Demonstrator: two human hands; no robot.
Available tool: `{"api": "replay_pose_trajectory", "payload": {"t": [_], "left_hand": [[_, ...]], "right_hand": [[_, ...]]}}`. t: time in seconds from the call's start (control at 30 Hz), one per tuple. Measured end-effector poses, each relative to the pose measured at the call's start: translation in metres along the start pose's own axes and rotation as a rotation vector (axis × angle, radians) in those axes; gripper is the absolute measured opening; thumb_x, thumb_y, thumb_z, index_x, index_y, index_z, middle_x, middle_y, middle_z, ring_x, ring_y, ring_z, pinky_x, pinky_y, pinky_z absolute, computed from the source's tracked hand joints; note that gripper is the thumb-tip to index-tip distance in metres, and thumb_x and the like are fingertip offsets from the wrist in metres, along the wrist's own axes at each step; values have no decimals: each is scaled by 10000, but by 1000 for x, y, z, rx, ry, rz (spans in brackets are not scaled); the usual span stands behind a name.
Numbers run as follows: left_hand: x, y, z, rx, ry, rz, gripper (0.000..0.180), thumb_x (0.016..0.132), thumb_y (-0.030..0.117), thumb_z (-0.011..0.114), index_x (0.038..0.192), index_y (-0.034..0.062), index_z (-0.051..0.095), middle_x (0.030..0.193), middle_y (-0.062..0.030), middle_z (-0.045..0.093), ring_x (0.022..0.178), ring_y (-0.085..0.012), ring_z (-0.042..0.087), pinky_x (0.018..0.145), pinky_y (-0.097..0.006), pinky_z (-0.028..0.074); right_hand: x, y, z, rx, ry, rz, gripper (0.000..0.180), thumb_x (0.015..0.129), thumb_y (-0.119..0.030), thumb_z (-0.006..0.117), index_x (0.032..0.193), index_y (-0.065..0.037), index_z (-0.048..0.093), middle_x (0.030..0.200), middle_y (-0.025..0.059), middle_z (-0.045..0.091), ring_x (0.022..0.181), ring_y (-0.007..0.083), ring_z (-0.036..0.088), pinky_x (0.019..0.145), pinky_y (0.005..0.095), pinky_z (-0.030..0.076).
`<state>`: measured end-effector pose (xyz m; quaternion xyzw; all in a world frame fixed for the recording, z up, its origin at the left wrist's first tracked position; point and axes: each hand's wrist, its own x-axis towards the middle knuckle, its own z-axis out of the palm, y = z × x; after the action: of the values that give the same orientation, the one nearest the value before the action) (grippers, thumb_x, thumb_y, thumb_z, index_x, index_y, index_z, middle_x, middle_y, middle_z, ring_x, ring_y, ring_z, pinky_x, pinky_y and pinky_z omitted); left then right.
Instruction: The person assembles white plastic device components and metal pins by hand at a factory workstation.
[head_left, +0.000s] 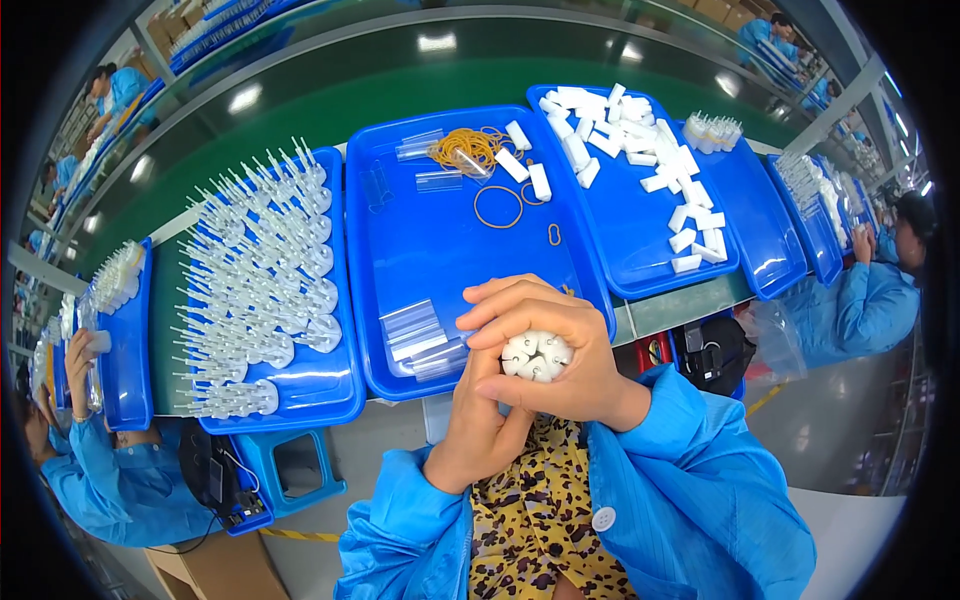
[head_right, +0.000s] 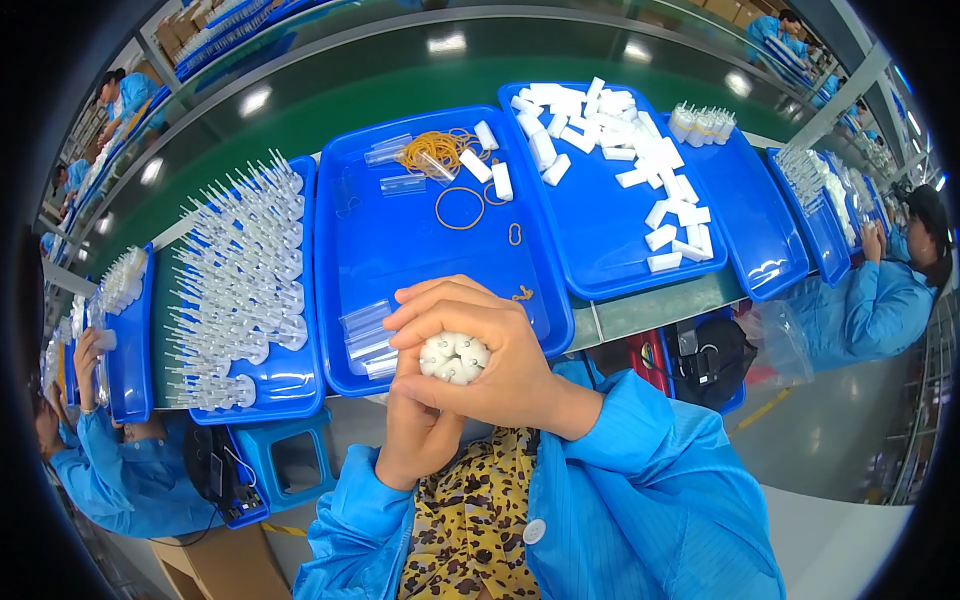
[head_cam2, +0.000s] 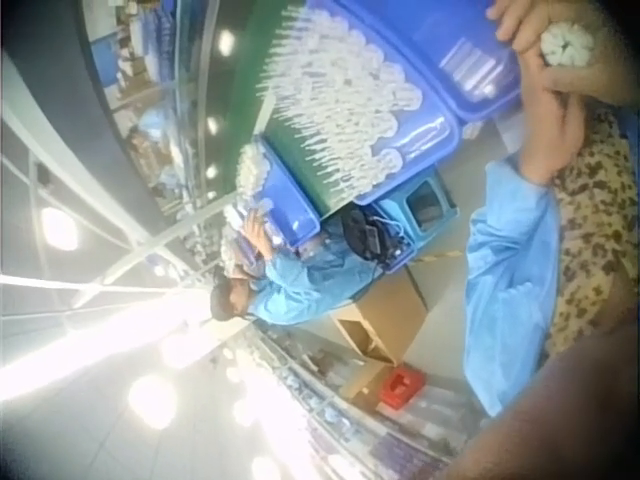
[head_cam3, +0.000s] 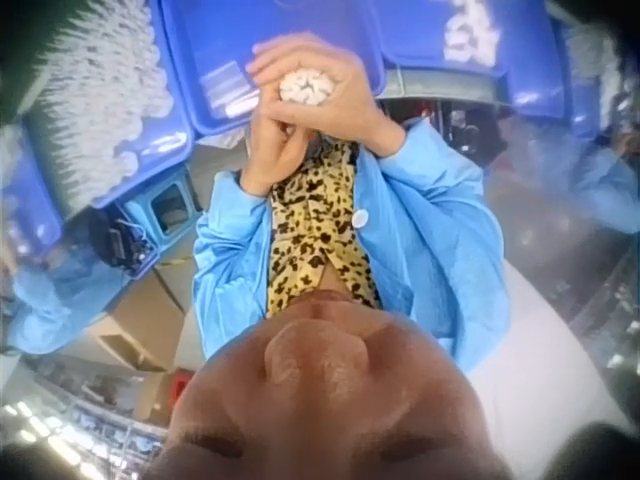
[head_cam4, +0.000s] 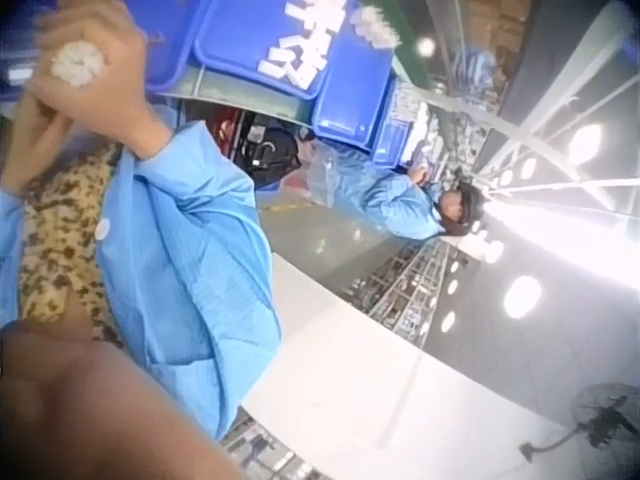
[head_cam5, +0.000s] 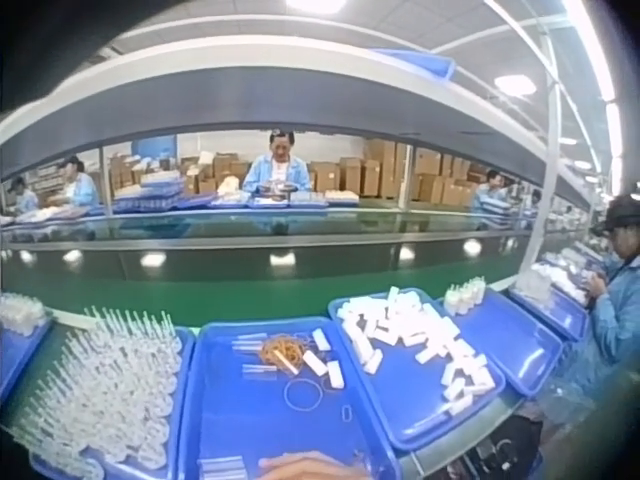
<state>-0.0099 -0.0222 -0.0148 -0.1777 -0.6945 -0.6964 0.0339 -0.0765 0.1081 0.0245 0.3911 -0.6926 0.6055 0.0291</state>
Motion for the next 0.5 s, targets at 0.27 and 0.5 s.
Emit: {"api": "replay_pose_trajectory", "payload": {"t": [0.27,0.5], "left_hand": [[-4,-1,-14,-92,75,110,588,841,-46,515,1385,-33,292,1256,-209,432,1147,-338,496,952,-398,427],[-17,0,-32,32,33,152,681,785,-57,517,1411,-26,251,1308,-245,357,1213,-382,429,986,-431,403]], "right_hand": [[4,-9,28,-25,30,82,740,639,-276,857,1249,2,542,1201,163,543,1159,284,524,957,378,429],[6,-14,47,-71,-2,80,747,677,-315,838,1259,8,497,1191,160,505,1101,257,514,934,359,423]]}}
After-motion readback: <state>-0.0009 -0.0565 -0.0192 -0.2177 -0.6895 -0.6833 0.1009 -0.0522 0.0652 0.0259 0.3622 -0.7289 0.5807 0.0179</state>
